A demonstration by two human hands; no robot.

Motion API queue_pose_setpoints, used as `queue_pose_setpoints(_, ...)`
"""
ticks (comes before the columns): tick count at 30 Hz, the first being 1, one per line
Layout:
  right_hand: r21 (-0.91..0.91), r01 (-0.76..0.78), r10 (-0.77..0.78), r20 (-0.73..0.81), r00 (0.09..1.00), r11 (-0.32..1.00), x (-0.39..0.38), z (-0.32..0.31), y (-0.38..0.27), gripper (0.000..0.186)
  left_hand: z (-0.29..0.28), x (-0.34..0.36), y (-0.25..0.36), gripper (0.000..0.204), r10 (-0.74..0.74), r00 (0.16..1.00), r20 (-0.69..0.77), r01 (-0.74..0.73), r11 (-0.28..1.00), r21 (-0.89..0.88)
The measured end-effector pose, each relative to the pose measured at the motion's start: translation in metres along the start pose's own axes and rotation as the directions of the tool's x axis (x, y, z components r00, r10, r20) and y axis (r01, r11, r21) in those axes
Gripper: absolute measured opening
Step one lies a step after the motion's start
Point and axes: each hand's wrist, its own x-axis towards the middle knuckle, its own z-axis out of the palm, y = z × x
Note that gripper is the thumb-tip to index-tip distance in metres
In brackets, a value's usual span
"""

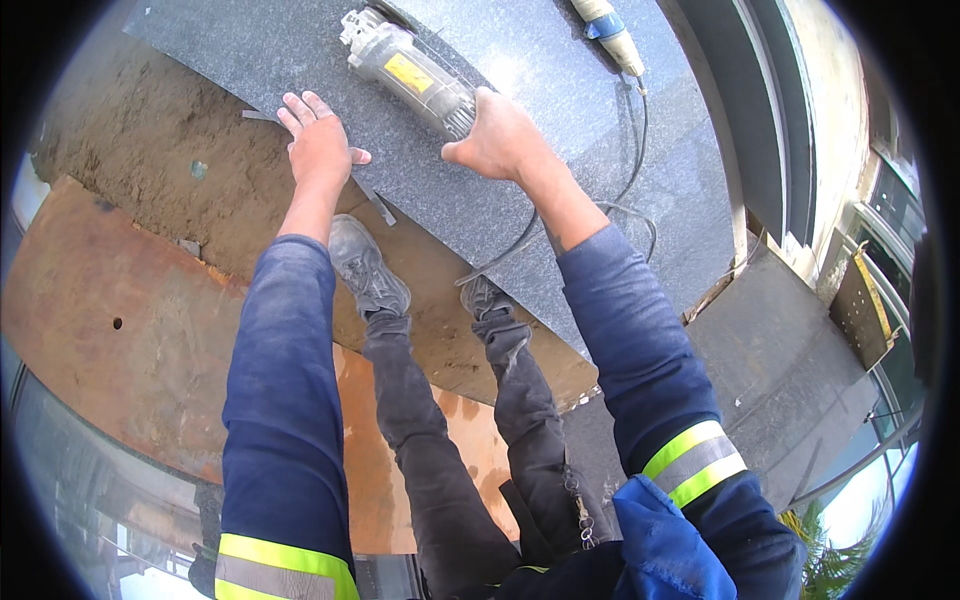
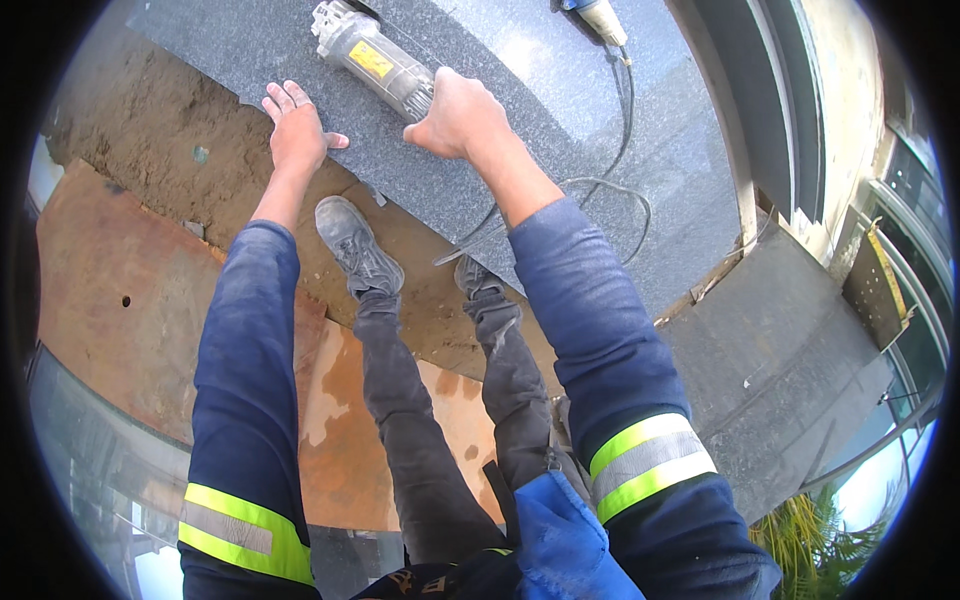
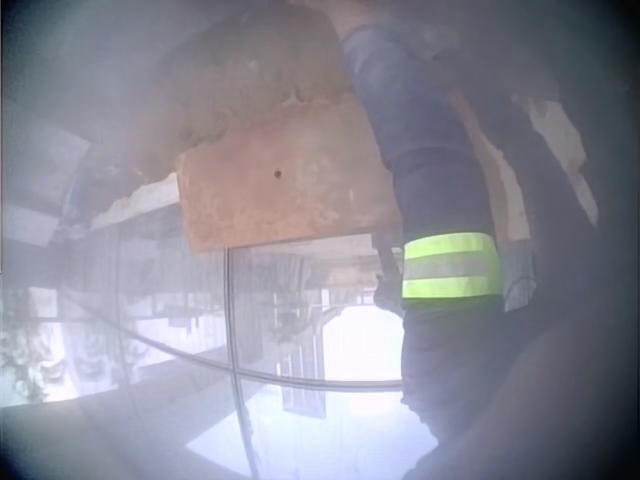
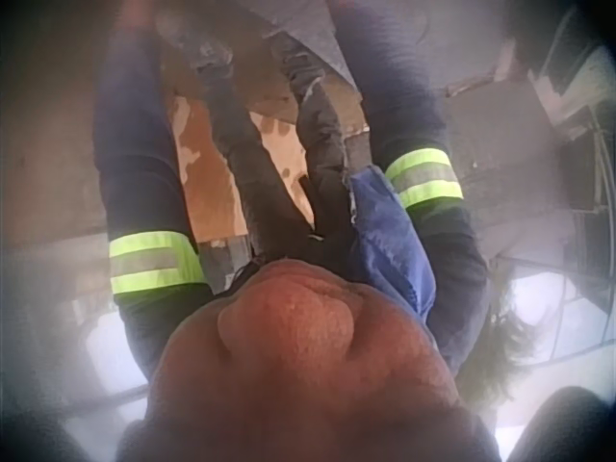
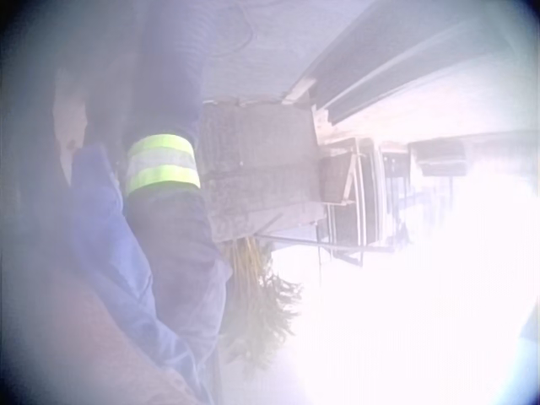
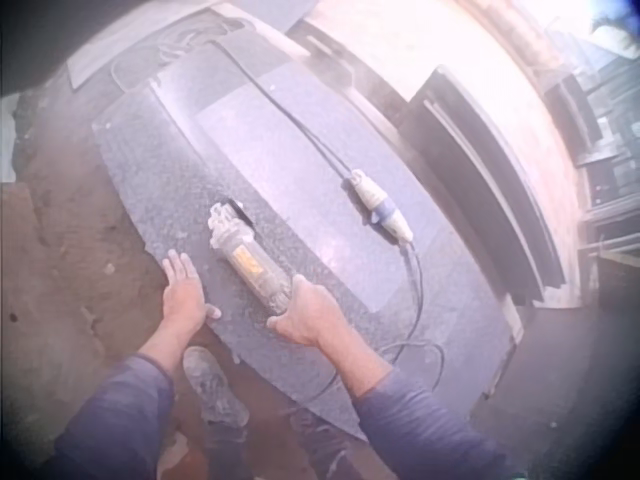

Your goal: The person uses an angle grinder to cut a large gray stone slab placed on the ground. They hold the slab with one hand and guide the grinder with the other, creating a cut line along the slab's surface.

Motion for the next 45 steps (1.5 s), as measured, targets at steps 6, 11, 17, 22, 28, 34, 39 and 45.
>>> queue_pose_setpoints(6,-0.010,-0.011,0.011,0.006,1.000,1.000,-0.014,0.003,0.015,0.064,0.004,0.001,-0.002,0.135,0.021,1.000,-0.015,-0.021,1.000,-0.008)
queue_pose_setpoints(11,-0.022,-0.015,0.015,-0.009,1.000,1.000,0.006,0.003,-0.004,0.065,0.003,0.000,-0.001,0.136,0.028,0.999,-0.028,-0.028,1.000,0.002)
queue_pose_setpoints(17,0.007,0.018,-0.018,0.018,1.000,1.000,0.023,-0.001,-0.006,0.066,0.000,-0.001,0.001,0.137,0.007,1.000,-0.013,-0.007,1.000,-0.016)
queue_pose_setpoints(22,-0.015,-0.004,0.004,0.003,1.000,1.000,-0.016,0.000,0.012,0.062,0.002,0.000,-0.002,0.138,0.006,1.000,-0.006,-0.006,1.000,-0.015)
queue_pose_setpoints(28,-0.001,-0.001,0.001,-0.011,1.000,1.000,-0.013,0.002,0.015,0.061,0.003,0.000,-0.002,0.138,0.023,1.000,-0.016,-0.023,1.000,-0.015)
queue_pose_setpoints(34,0.014,0.002,-0.002,-0.009,1.000,1.000,0.022,0.006,-0.003,0.066,0.002,0.000,0.000,0.137,0.020,1.000,-0.004,-0.020,1.000,-0.015)
queue_pose_setpoints(39,0.019,-0.002,0.002,0.027,1.000,1.000,0.011,0.000,0.000,0.067,0.002,0.000,-0.002,0.137,0.013,1.000,-0.012,-0.013,1.000,-0.019)
queue_pose_setpoints(45,-0.020,-0.032,0.033,0.040,0.999,0.999,-0.018,-0.007,0.010,0.066,0.006,0.001,-0.005,0.135,0.017,1.000,-0.024,-0.019,0.999,-0.048)
